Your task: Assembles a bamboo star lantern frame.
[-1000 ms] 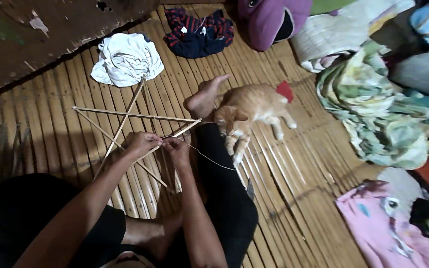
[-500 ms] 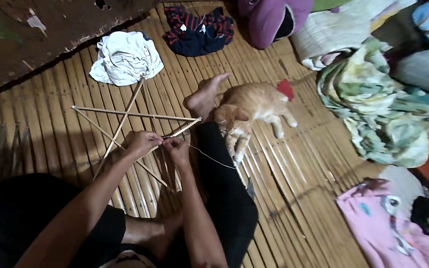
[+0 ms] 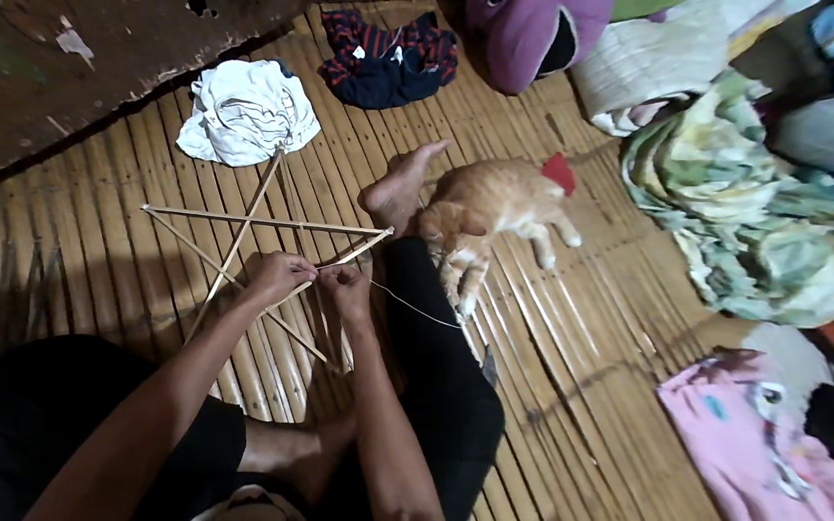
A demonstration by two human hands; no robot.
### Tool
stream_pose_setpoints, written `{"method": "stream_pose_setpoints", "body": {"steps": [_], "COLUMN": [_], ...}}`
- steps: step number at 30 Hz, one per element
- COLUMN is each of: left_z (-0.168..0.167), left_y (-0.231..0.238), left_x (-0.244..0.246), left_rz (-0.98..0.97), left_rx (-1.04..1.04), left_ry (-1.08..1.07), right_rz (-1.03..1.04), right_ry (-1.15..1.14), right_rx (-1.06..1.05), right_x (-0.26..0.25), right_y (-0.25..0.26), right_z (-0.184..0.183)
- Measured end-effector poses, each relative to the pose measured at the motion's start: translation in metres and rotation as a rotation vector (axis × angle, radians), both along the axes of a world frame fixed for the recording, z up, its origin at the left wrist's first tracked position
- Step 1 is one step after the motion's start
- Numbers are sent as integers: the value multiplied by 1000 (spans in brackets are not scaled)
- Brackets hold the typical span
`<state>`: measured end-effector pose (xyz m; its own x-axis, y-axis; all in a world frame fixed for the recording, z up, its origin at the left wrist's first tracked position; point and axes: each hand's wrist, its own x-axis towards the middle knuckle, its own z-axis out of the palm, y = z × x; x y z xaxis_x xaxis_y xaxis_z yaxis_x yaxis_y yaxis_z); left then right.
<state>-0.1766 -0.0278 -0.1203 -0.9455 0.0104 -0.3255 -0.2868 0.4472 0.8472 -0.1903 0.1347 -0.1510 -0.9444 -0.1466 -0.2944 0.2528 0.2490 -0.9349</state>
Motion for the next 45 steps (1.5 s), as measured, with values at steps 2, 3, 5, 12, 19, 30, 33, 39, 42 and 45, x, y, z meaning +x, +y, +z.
{"method": "stream_pose_setpoints", "body": {"steps": [2,3,5,12,19,30,33,39,42,45], "left_z": [0,1,3,0,3,8,7,6,4,1], "left_y": [1,2,4,3,7,8,6,1,1,0], "left_x": [0,0,0,-3,-1,-5,-4,-4,-3,-5], "left_rz": [2,9,25,36,13,-50,-13,-13,-17,-14], "left_rx": [8,6,11,37,-118,-236,-166,-160,-164,-176], "left_ry": [-7,-16,-43,-66,-44,-23,-66,-45,-53,-65], "right_rz": [9,10,5,-20,-43,-32,-4,9,14,17], "right_ry": [-9,-23,-35,-36,-14,56,136,217,213,225], "right_rx": [-10,-10,4,39,0,-18,73,153,180,213], "right_x": [0,0,1,1,1,4,8,11,12,14], "right_y": [0,0,-2,-6,-8,-7,-12,-19,-20,-20], "right_z": [-1,0,2,3,-1,-10,-12,-20,-18,-17]}}
